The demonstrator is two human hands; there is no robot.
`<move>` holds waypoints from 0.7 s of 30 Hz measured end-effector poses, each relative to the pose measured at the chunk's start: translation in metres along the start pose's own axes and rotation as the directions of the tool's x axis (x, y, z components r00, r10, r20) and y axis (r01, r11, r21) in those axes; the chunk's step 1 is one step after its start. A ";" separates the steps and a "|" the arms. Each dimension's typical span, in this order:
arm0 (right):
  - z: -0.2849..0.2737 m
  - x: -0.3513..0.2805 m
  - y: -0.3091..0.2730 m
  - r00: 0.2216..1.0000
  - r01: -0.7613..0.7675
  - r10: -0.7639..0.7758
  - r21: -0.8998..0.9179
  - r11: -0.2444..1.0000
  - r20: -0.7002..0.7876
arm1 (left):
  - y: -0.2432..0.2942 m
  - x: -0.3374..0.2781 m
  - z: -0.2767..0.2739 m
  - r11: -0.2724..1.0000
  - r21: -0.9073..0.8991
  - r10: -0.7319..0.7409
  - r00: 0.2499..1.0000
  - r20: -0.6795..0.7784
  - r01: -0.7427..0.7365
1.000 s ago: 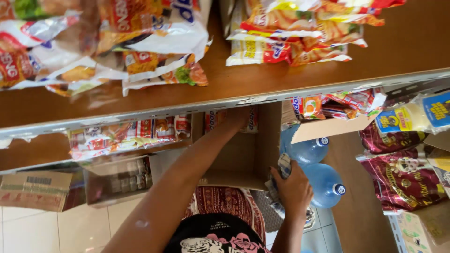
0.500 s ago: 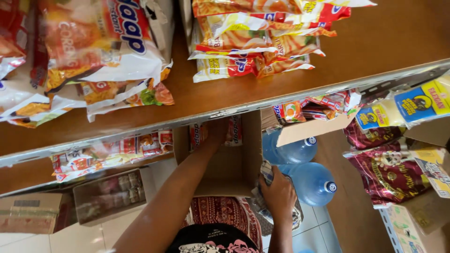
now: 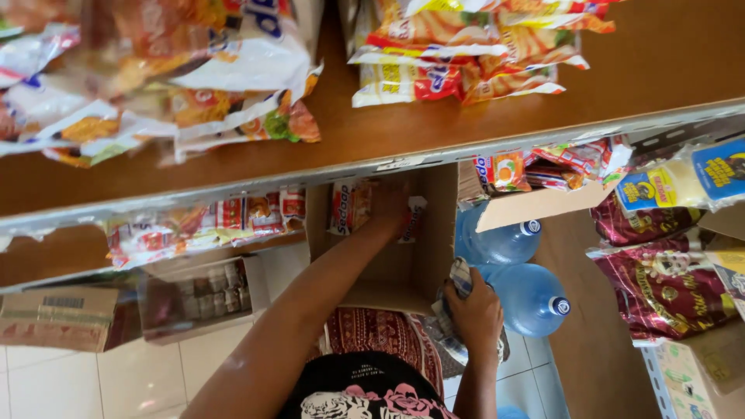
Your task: Stocking instant noodle packets onto a shelf and into a cardboard box while wiping them with a cloth.
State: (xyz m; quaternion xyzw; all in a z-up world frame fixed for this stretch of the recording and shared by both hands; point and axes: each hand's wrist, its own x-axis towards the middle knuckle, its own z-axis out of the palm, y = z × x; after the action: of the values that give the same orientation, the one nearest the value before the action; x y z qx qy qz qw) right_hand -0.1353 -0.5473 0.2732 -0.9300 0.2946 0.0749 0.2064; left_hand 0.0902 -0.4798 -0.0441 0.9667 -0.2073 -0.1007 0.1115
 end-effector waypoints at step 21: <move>0.012 0.015 0.007 0.995 0.093 -0.097 -0.106 0.990 -0.028 | -0.245 -0.360 -0.271 0.135 -0.989 -0.492 0.870 -0.019 0.054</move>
State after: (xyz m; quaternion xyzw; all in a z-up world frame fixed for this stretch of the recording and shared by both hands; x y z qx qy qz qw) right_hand -0.1274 -0.5553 0.2560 -0.9536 0.2492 0.0648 0.1559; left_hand -0.0736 -0.0620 0.2049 0.6942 0.1110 -0.0575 0.7088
